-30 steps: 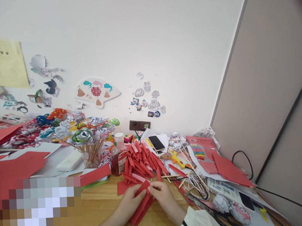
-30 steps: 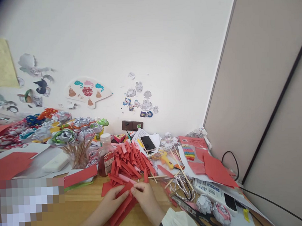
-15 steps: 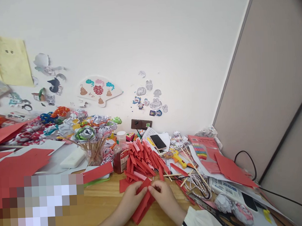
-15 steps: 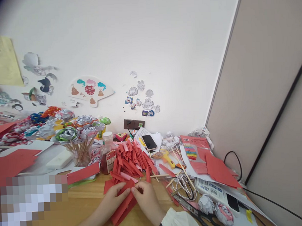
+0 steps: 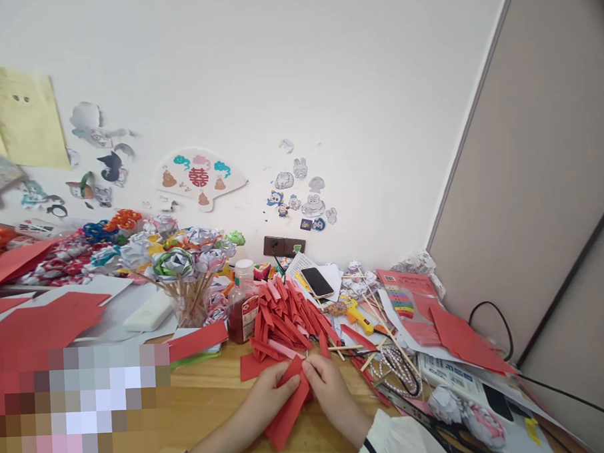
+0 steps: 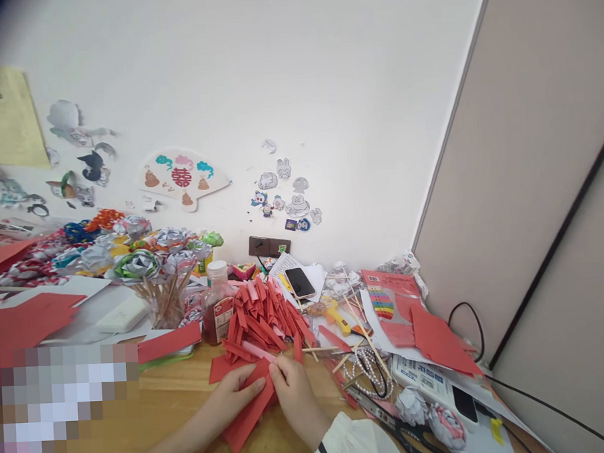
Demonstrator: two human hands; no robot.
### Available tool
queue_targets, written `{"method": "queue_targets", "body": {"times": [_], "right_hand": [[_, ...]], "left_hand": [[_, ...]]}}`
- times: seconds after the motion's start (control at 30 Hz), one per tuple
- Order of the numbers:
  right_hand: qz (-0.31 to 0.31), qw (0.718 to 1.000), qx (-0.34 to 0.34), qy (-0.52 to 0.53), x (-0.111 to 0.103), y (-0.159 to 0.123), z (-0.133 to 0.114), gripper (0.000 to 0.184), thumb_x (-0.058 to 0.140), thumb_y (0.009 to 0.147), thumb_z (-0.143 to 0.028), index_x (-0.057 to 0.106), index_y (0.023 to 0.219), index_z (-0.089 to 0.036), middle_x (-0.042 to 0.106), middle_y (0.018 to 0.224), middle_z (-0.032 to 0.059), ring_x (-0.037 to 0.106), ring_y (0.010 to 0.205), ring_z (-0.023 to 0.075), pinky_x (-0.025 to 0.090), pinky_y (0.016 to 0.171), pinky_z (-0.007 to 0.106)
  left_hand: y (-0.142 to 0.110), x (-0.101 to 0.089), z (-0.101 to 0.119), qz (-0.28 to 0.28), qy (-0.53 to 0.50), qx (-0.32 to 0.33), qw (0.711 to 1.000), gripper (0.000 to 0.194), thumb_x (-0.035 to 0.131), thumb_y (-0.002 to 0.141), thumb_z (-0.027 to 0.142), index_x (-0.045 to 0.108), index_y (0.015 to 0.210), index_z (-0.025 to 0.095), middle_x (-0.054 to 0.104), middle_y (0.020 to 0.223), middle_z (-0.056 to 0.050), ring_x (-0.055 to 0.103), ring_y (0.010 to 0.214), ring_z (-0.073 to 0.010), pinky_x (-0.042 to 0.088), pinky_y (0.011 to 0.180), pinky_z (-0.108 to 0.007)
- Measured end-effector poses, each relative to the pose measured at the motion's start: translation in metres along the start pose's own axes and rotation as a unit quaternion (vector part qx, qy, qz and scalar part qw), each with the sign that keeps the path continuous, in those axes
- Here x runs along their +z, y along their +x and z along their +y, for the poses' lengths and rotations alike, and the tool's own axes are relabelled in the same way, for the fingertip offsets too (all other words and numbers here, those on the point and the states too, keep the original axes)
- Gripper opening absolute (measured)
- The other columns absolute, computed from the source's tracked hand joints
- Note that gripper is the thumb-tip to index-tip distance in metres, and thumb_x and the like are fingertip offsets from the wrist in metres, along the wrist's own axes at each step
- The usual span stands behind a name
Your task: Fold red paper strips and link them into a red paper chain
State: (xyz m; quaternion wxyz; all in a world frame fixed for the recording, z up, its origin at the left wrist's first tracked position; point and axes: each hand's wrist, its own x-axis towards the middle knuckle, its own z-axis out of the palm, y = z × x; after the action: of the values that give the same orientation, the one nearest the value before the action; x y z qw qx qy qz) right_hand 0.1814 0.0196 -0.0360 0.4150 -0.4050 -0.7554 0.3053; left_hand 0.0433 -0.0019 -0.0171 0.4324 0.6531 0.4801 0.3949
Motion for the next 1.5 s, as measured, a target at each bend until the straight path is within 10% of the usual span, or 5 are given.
{"method": "queue_targets", "body": {"times": [0.43, 0.8, 1.5], "right_hand": [[-0.047, 0.999, -0.011, -0.012, -0.001, -0.003, -0.001, 0.023, 0.035, 0.078, -0.02, 0.032, 0.055, -0.017, 0.033, 0.054, -0.0047, 0.032, 0.052, 0.0085, 0.025, 0.049, 0.021], [-0.065, 0.998, -0.002, 0.022, -0.009, -0.005, -0.014, 0.021, 0.034, 0.074, -0.018, 0.03, 0.054, -0.018, 0.03, 0.054, -0.0048, 0.031, 0.052, 0.0083, 0.026, 0.049, 0.02], [-0.083, 0.996, -0.03, -0.015, -0.013, -0.006, -0.018, 0.021, 0.035, 0.073, -0.017, 0.033, 0.052, -0.017, 0.031, 0.052, -0.005, 0.031, 0.051, 0.0084, 0.024, 0.048, 0.02]], "left_hand": [[0.002, -0.004, -0.004, 0.084, -0.113, -0.077, 0.987, 0.038, 0.042, 0.068, 0.052, 0.055, 0.062, 0.016, 0.058, 0.061, -0.001, 0.05, 0.062, -0.0157, 0.039, 0.06, -0.025], [-0.002, -0.006, 0.002, -0.017, -0.276, -0.157, 0.948, 0.039, 0.049, 0.066, 0.053, 0.055, 0.073, 0.015, 0.061, 0.064, -0.002, 0.055, 0.058, -0.0135, 0.038, 0.055, -0.023], [-0.005, -0.011, 0.017, -0.067, -0.24, -0.165, 0.954, 0.025, 0.063, 0.059, 0.036, 0.054, 0.063, 0.014, 0.055, 0.057, 0.002, 0.048, 0.052, -0.0096, 0.033, 0.052, -0.021]]}}
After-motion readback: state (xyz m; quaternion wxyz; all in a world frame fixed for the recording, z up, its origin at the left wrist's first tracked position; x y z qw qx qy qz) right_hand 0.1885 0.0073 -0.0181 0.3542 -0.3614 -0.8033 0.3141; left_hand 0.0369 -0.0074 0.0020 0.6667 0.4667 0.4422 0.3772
